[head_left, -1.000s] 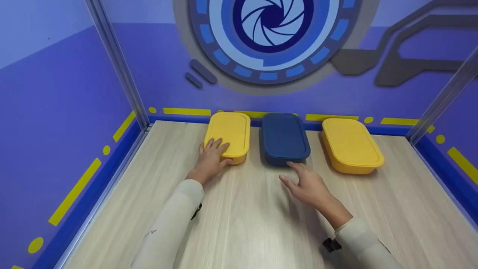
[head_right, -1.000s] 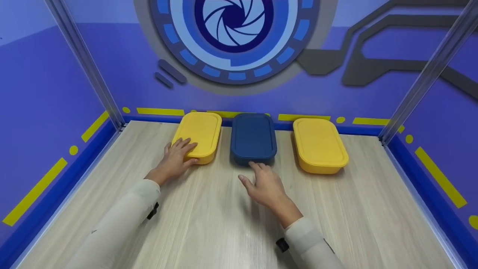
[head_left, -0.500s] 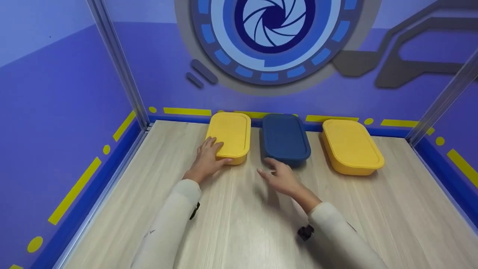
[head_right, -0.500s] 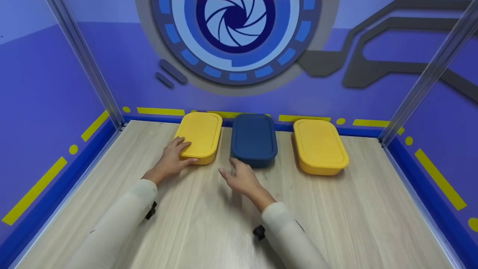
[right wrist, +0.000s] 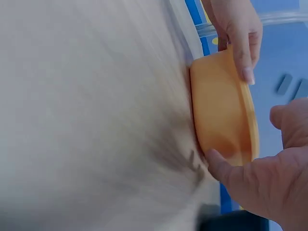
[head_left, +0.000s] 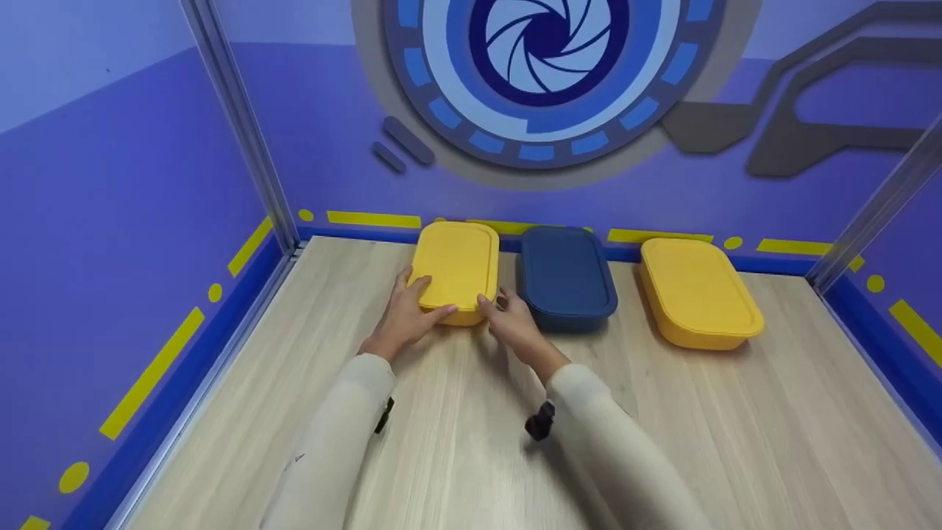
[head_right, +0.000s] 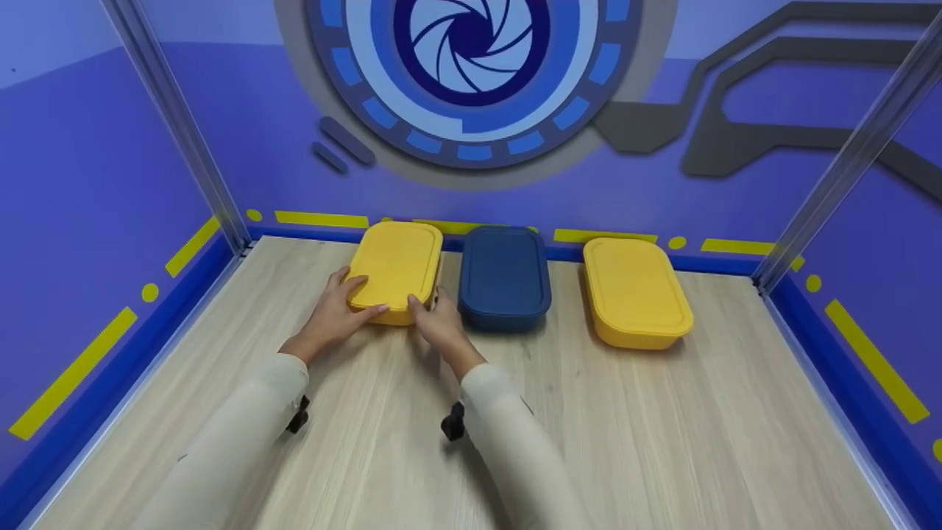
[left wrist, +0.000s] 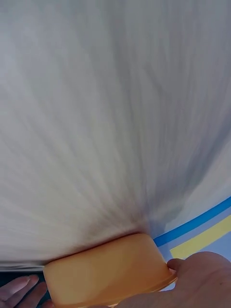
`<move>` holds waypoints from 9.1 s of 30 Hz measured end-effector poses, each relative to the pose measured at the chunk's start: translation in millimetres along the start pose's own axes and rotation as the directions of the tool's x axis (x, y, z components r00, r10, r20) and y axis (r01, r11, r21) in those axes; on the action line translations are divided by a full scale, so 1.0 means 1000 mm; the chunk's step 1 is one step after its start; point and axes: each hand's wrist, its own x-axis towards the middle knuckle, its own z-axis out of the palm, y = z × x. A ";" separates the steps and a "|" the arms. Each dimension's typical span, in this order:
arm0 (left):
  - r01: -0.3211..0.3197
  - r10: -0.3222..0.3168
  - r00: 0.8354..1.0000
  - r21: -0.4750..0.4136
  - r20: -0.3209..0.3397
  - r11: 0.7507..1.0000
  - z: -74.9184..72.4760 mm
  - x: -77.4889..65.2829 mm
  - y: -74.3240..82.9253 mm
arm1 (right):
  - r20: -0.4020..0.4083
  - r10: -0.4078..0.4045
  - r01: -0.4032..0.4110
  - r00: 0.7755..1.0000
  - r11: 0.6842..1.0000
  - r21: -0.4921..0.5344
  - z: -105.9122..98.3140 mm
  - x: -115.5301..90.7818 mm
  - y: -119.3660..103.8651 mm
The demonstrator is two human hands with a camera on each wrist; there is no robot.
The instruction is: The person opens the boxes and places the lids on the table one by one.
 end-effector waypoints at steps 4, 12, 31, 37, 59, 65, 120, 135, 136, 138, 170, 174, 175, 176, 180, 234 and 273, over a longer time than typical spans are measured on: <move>0.040 -0.040 0.999 -0.048 0.011 0.998 0.004 0.002 0.001 | -0.033 -0.002 0.003 0.999 1.000 0.009 0.003 0.012 0.002; 0.133 -0.129 0.991 -0.095 0.042 0.987 0.006 0.003 -0.002 | -0.010 -0.053 0.054 0.999 0.998 0.029 0.005 0.021 0.004; 0.164 -0.164 0.986 -0.207 0.017 0.965 0.004 0.000 -0.006 | 0.046 -0.009 0.007 0.999 0.999 0.039 0.005 0.022 0.001; 0.190 -0.186 0.982 -0.193 0.037 0.963 0.001 -0.004 -0.003 | 0.018 0.013 -0.012 1.000 0.999 -0.032 0.004 0.017 0.001; 0.128 -0.123 0.990 -0.062 0.074 0.990 0.009 -0.050 0.015 | 0.074 -0.094 0.100 0.993 0.992 -0.080 -0.012 -0.031 0.021; 0.116 -0.111 0.990 -0.057 0.086 0.992 0.011 -0.067 0.016 | 0.060 -0.095 0.100 0.994 0.990 -0.098 -0.014 -0.046 0.027; 0.124 -0.123 0.965 0.012 0.232 0.992 -0.003 -0.133 0.041 | 0.175 -0.061 0.084 0.983 0.988 -0.127 -0.034 -0.140 0.045; 0.090 -0.083 0.965 -0.014 0.250 0.996 -0.003 -0.133 0.040 | 0.152 -0.073 0.102 0.986 0.975 -0.196 -0.034 -0.142 0.048; 0.088 -0.081 0.964 -0.016 0.253 0.996 -0.003 -0.133 0.040 | 0.151 -0.070 0.100 0.986 0.974 -0.202 -0.035 -0.142 0.048; 0.085 -0.077 0.963 -0.019 0.259 0.996 -0.003 -0.133 0.040 | 0.148 -0.066 0.097 0.987 0.972 -0.214 -0.036 -0.143 0.047; -0.118 0.091 0.961 0.089 0.262 0.989 0.001 -0.142 0.054 | 0.320 -0.190 0.231 0.928 0.968 -0.096 -0.038 -0.131 0.064; -0.155 0.118 0.958 0.126 0.262 0.980 0.003 -0.143 0.056 | 0.343 -0.195 0.238 0.919 0.967 -0.089 -0.038 -0.131 0.064; -0.158 0.119 0.958 0.135 0.262 0.978 0.004 -0.143 0.057 | 0.349 -0.197 0.241 0.916 0.967 -0.085 -0.038 -0.131 0.064; -0.164 0.122 0.957 0.145 0.262 0.976 0.004 -0.143 0.058 | 0.355 -0.200 0.245 0.913 0.966 -0.087 -0.038 -0.131 0.064; -0.204 0.147 0.952 0.198 0.267 0.959 0.006 -0.142 0.060 | 0.359 -0.195 0.242 0.913 0.966 -0.093 -0.039 -0.131 0.064; -0.383 0.318 0.921 0.370 0.226 0.846 0.004 -0.148 0.064 | 0.338 -0.189 0.213 0.922 0.977 -0.035 -0.040 -0.131 0.064; -0.553 0.756 0.641 0.602 -0.134 0.576 -0.012 -0.151 0.072 | 0.315 -0.178 0.206 0.932 0.977 -0.056 -0.039 -0.130 0.062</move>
